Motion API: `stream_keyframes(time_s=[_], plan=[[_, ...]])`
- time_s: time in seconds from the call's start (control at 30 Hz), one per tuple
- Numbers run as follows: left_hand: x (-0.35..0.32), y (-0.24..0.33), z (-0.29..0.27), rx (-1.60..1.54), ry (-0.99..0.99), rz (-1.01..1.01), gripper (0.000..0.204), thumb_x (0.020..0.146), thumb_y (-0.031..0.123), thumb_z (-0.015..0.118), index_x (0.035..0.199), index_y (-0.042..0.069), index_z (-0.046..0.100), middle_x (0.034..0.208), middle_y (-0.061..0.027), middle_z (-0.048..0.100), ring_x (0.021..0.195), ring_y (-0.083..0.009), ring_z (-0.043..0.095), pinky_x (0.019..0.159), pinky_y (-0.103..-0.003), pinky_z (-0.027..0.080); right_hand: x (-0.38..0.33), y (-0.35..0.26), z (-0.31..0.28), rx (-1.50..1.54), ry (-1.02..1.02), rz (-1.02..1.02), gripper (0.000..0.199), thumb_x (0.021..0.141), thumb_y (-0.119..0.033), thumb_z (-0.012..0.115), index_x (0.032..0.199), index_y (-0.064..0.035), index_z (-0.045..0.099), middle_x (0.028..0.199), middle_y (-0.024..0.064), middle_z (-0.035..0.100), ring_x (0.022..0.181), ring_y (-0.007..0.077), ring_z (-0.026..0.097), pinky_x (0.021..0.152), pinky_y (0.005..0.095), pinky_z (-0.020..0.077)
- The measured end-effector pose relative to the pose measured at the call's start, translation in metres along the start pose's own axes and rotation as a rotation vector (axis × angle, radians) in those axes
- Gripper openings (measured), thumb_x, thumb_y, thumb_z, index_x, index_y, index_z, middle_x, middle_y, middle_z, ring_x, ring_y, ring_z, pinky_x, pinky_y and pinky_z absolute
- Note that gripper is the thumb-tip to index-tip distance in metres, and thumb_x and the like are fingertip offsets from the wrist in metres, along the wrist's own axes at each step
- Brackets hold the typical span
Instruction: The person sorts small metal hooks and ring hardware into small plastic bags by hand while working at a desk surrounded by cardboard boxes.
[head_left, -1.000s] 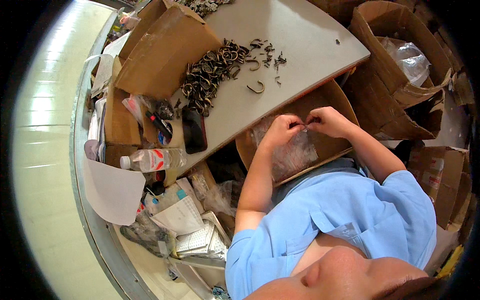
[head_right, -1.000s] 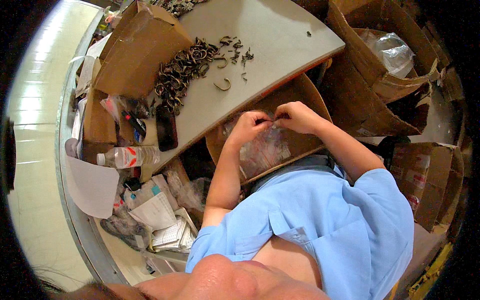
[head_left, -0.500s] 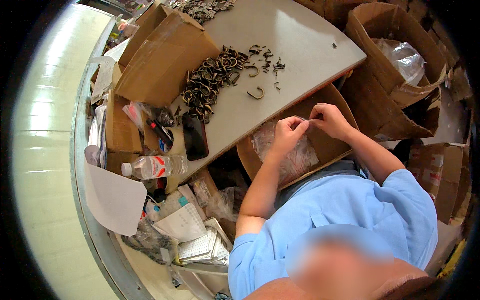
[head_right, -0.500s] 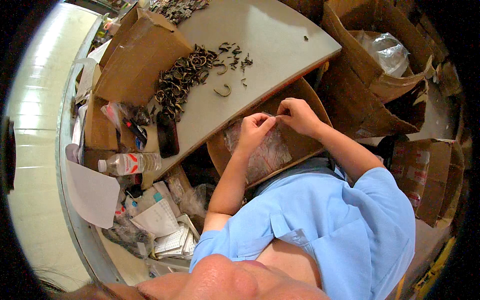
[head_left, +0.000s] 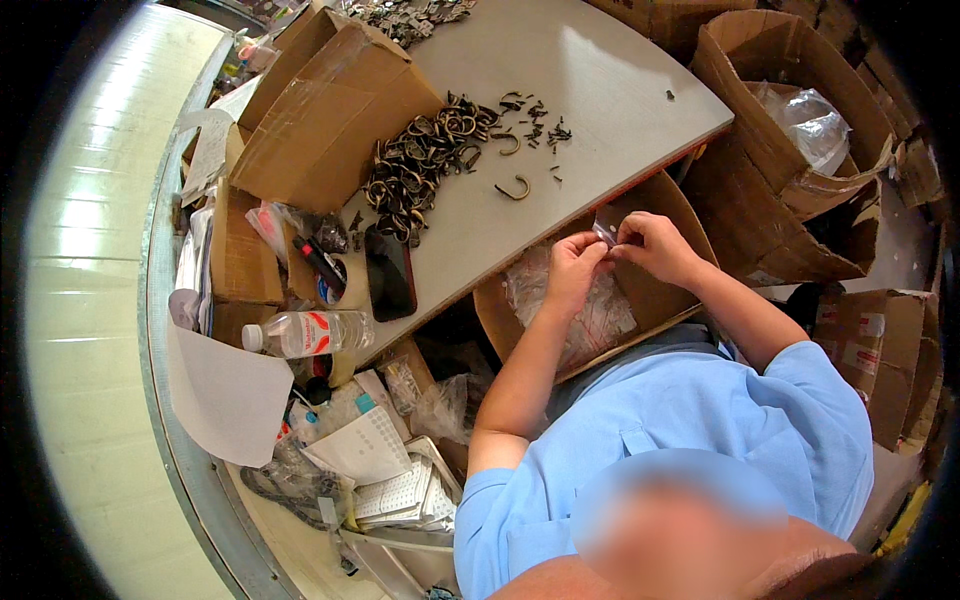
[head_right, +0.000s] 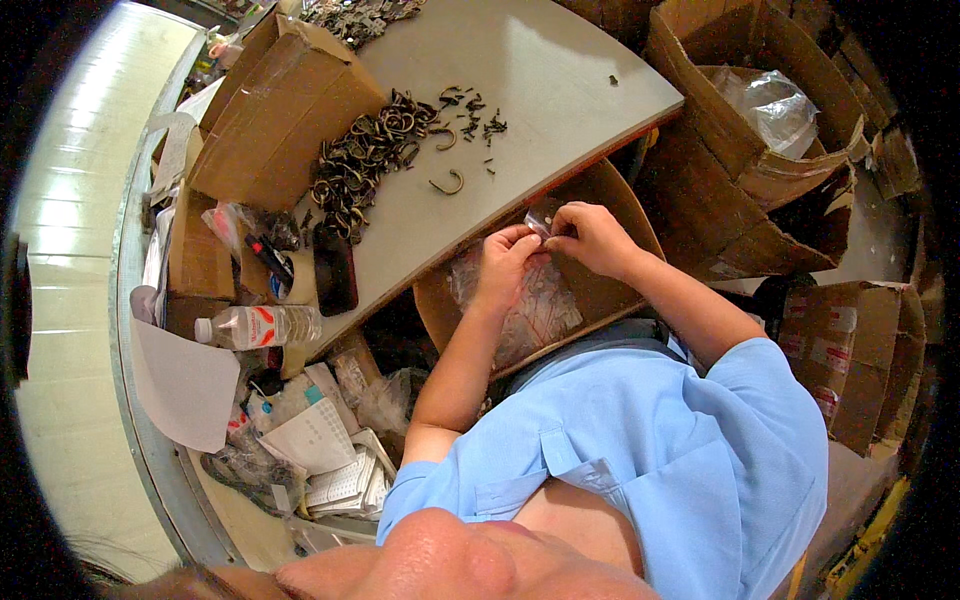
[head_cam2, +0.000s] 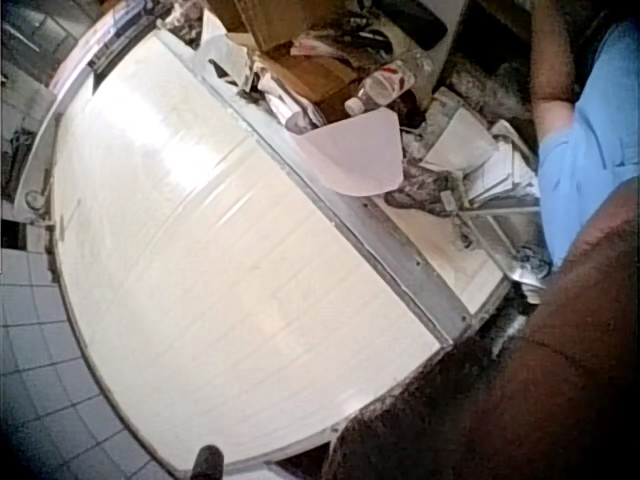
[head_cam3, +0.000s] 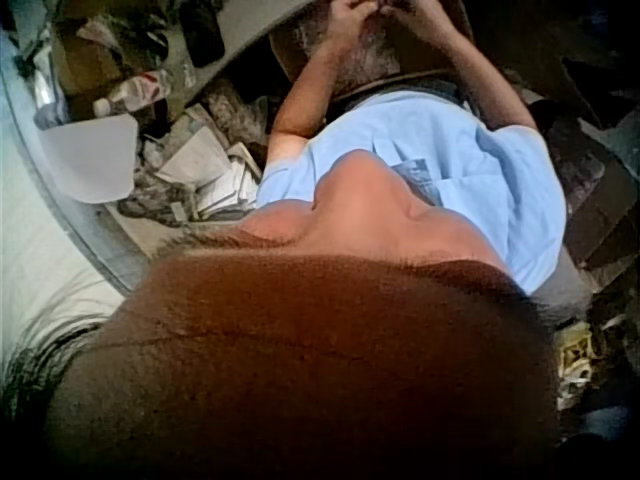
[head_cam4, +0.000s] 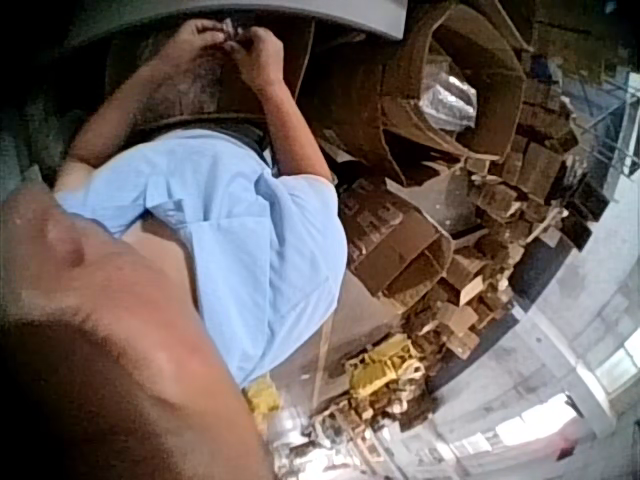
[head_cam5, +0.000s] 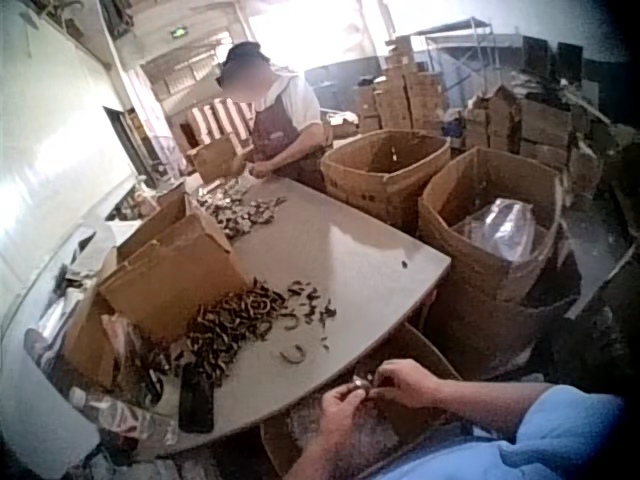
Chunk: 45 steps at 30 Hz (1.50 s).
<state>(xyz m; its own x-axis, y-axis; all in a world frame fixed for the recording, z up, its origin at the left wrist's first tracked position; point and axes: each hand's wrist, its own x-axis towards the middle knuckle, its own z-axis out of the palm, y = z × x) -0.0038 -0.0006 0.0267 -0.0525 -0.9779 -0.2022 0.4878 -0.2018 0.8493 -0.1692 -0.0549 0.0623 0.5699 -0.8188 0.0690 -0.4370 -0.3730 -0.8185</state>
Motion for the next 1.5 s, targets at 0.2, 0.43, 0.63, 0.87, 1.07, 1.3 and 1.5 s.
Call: stream_keyframes(time_s=[0.2, 0.43, 0.63, 0.87, 1.07, 1.3, 1.5], plan=[[-0.001, 0.001, 0.001, 0.088, 0.013, -0.001, 0.016, 0.085, 0.010, 0.058, 0.094, -0.002, 0.062, 0.088, -0.0055, 0.064, 0.074, -0.0100, 0.060, 0.064, -0.024, 0.051, 0.000, 0.000, 0.000, -0.003, -0.012, -0.011, 0.019, 0.070, -0.010, 0.072, 0.078, 0.0000, 0.058, 0.077, 0.0150, 0.059, 0.071, 0.0291, 0.058, 0.064, 0.0353, 0.0465], [0.000, 0.000, 0.001, 0.111, 0.075, 0.013, 0.017, 0.086, 0.010, 0.057, 0.097, -0.002, 0.061, 0.089, -0.0059, 0.064, 0.076, -0.0115, 0.061, 0.067, -0.024, 0.051, -0.001, -0.008, 0.002, 0.089, 0.059, 0.097, 0.015, 0.073, -0.008, 0.068, 0.082, 0.0007, 0.059, 0.077, 0.0159, 0.061, 0.074, 0.0287, 0.061, 0.067, 0.0360, 0.0477], [0.001, -0.001, 0.004, 0.228, 0.095, 0.048, 0.016, 0.086, 0.008, 0.057, 0.097, -0.003, 0.061, 0.088, -0.0059, 0.064, 0.076, -0.0112, 0.061, 0.068, -0.025, 0.051, 0.000, 0.001, -0.001, 0.028, 0.098, -0.041, 0.014, 0.077, -0.004, 0.063, 0.090, 0.0006, 0.063, 0.078, 0.0166, 0.062, 0.074, 0.0275, 0.061, 0.067, 0.0332, 0.0486], [0.000, -0.004, 0.004, 0.352, 0.034, 0.138, 0.014, 0.085, 0.009, 0.059, 0.095, -0.001, 0.062, 0.084, -0.0040, 0.063, 0.074, -0.0105, 0.060, 0.068, -0.024, 0.050, 0.000, 0.007, 0.001, 0.078, -0.013, 0.037, 0.015, 0.075, -0.009, 0.067, 0.084, 0.0019, 0.062, 0.078, 0.0169, 0.063, 0.071, 0.0255, 0.061, 0.065, 0.0327, 0.0484], [0.000, -0.007, 0.005, 0.155, 0.065, 0.080, 0.014, 0.086, 0.009, 0.057, 0.095, -0.002, 0.062, 0.087, -0.0054, 0.063, 0.076, -0.0117, 0.061, 0.067, -0.025, 0.052, 0.000, 0.001, 0.001, 0.070, -0.020, 0.075, 0.016, 0.074, -0.011, 0.068, 0.081, 0.0016, 0.061, 0.076, 0.0164, 0.062, 0.068, 0.0255, 0.061, 0.063, 0.0329, 0.0482], [-0.001, -0.006, 0.003, 0.028, 0.103, 0.019, 0.013, 0.085, 0.006, 0.055, 0.092, -0.002, 0.062, 0.089, -0.0065, 0.063, 0.075, -0.0125, 0.061, 0.065, -0.026, 0.054, 0.000, 0.000, 0.002, 0.030, 0.017, -0.008, 0.013, 0.074, -0.010, 0.068, 0.077, 0.0000, 0.059, 0.077, 0.0149, 0.060, 0.071, 0.0276, 0.060, 0.065, 0.0347, 0.0480], [0.001, -0.007, 0.001, 0.043, 0.100, 0.043, 0.012, 0.084, 0.006, 0.056, 0.091, -0.001, 0.062, 0.087, -0.0062, 0.063, 0.074, -0.0128, 0.061, 0.064, -0.026, 0.054, 0.000, -0.002, 0.002, -0.029, 0.022, -0.049, 0.015, 0.072, -0.010, 0.068, 0.079, -0.0002, 0.060, 0.079, 0.0155, 0.060, 0.074, 0.0306, 0.059, 0.067, 0.0364, 0.0480]])
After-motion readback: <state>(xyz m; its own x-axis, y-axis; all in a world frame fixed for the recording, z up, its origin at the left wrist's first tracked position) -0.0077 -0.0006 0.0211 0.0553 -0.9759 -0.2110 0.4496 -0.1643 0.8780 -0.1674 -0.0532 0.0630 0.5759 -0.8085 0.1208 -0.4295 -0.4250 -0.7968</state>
